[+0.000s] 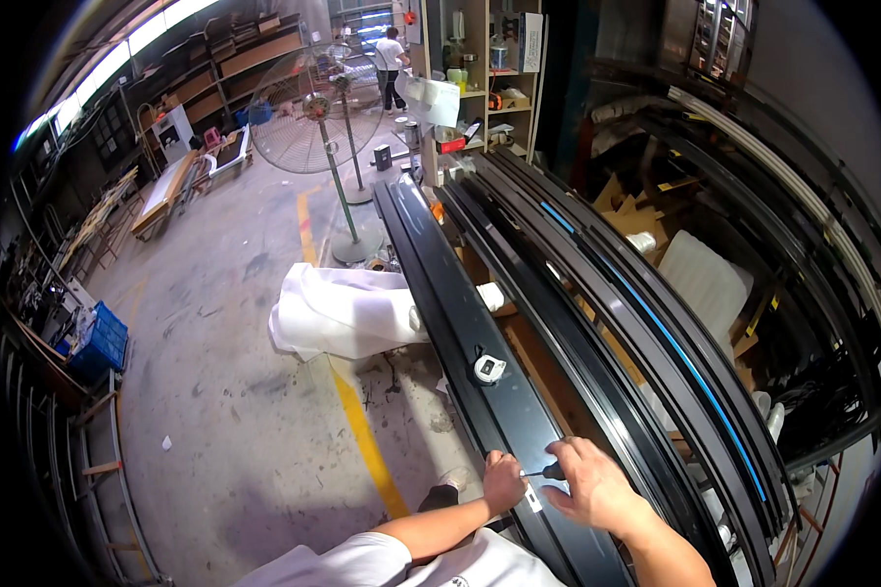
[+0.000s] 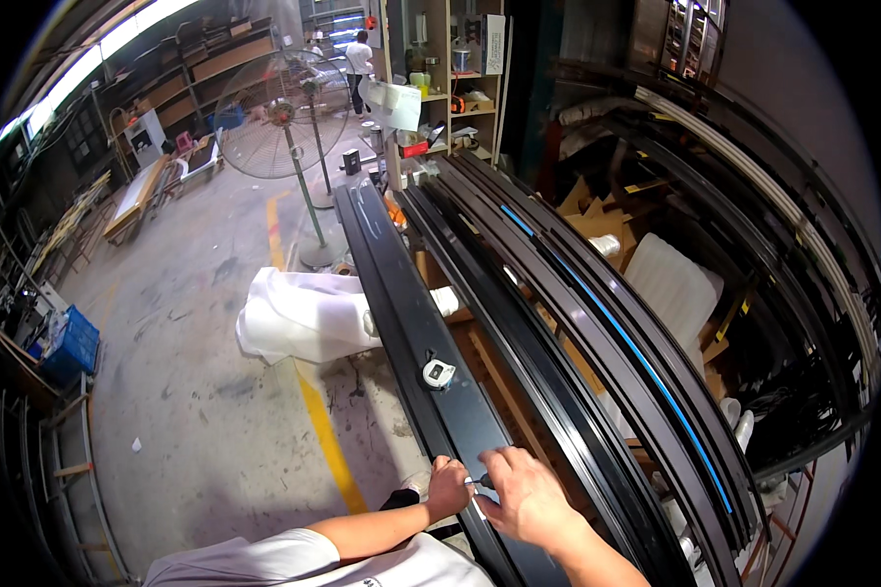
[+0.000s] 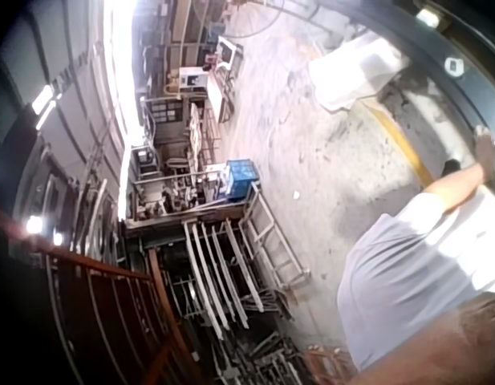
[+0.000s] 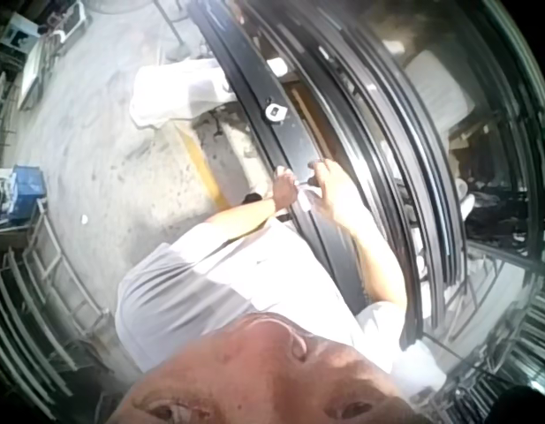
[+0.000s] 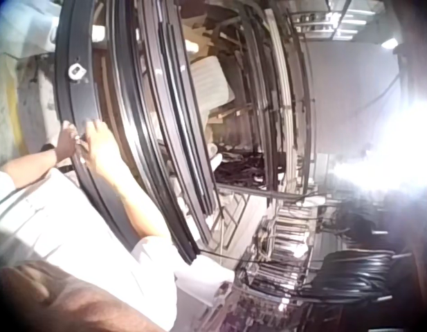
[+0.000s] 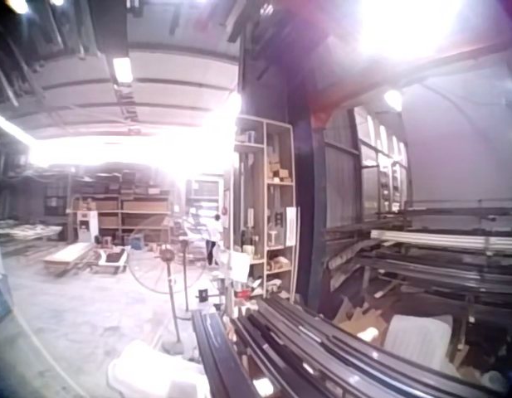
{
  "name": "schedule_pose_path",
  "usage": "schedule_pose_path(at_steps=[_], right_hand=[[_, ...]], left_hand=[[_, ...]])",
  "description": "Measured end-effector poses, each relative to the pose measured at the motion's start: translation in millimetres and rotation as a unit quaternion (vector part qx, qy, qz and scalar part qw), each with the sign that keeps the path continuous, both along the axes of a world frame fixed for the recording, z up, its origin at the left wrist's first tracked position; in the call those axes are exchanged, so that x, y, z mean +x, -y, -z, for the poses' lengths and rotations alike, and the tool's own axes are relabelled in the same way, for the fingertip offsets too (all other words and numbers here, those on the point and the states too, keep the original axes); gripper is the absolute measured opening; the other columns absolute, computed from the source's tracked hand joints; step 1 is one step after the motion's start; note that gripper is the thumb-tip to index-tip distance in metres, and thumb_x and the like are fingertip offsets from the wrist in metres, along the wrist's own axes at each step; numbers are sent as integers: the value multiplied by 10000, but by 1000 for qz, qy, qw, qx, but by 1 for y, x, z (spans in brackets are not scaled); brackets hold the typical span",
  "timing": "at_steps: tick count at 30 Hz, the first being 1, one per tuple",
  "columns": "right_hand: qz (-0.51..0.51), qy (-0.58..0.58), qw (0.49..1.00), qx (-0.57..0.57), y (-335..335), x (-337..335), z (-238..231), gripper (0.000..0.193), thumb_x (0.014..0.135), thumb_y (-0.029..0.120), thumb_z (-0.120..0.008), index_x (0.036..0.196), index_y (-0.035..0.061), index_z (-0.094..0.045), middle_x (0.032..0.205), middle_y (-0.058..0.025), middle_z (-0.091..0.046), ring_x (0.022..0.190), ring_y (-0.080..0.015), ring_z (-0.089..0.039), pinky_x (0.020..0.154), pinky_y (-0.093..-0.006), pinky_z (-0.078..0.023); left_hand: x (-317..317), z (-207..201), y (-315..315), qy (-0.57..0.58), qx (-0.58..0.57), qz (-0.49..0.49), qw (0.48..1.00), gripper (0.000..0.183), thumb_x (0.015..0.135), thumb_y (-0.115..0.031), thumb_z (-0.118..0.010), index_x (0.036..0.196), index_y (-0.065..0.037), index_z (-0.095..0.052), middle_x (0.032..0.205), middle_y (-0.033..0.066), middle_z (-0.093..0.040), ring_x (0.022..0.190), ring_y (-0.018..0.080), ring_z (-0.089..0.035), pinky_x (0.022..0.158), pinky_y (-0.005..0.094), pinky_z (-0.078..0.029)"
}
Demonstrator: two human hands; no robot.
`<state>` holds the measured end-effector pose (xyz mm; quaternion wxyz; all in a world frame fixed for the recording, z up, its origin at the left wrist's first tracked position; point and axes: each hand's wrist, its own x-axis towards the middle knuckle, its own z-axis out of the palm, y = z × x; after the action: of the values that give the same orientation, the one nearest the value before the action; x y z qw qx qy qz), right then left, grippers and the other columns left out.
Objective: The person measures the length of a metal profile beam using a tape measure and uses a screwdriver to install and secure small metal components into the slots of the beam.
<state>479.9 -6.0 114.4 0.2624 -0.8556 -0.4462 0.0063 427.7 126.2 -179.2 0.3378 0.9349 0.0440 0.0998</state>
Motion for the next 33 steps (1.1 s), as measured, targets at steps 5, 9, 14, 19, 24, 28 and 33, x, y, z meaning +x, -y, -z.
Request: schedule_pose_path(at_steps=[5, 9, 14, 19, 24, 28, 33], right_hand=[[14, -145, 988, -41, 9, -3, 16, 294, 886, 178, -757, 1065, -5, -611, 888, -220, -695, 809, -393, -707, 708, -465, -573], [122, -60, 990, -40, 8, -7, 30, 344, 877, 271, -791, 1011, 11, -609, 779, -202, -691, 701, -401, -698, 628, -461, -568], [-8, -132, 986, 101, -2, 5, 15, 357, 834, -2, -741, 1157, -13, -589, 1049, -246, -674, 1006, -431, -672, 858, -452, -556], [16, -209, 976, 51, 7, -2, 25, 380, 842, -16, -752, 1175, -10, -567, 1019, -228, -696, 939, -412, -704, 779, -427, -573], [150, -138, 977, 68, 8, -19, 46, 422, 853, 72, -821, 1170, -13, -556, 959, -211, -703, 836, -412, -715, 700, -405, -579], [98, -99, 977, 162, 5, -14, 40, 402, 837, -26, -761, 1179, -33, -549, 1031, -223, -690, 911, -420, -708, 758, -417, -579], [78, -168, 979, 85, 10, -23, 32, 371, 807, -75, -738, 1141, -26, -584, 1030, -212, -689, 904, -408, -705, 765, -413, -580]], left_hand=[[-5, 6, 1, 27, -20, -14, 999, 164, 673, -132, -772, 757, -3, -717, 937, 143, -677, 1045, 354, -573, 994, 452, -441], [4, 5, 6, 47, -6, 0, 999, 195, 682, -164, -761, 769, 6, -724, 936, 157, -670, 1054, 374, -562, 985, 478, -444], [6, 17, -3, -3, 5, 5, 1000, 283, 683, -177, -789, 874, 16, -709, 1017, 169, -654, 1086, 366, -520, 1006, 467, -422], [1, 21, -6, 32, -10, 14, 999, 178, 644, -83, -776, 790, 1, -717, 969, 156, -659, 1083, 382, -540, 1002, 476, -441], [-1, -3, -1, 11, -48, -5, 999, 168, 667, -102, -792, 799, -11, -742, 980, 135, -674, 1095, 368, -539, 1017, 452, -438], [1, 1, -7, 3, -27, 18, 999, 194, 659, -115, -799, 808, -3, -743, 991, 137, -671, 1091, 365, -535, 1019, 446, -428], [1, 3, -8, 16, -39, 29, 999, 189, 654, -113, -793, 785, 6, -727, 985, 148, -664, 1085, 369, -530, 1004, 451, -427]])
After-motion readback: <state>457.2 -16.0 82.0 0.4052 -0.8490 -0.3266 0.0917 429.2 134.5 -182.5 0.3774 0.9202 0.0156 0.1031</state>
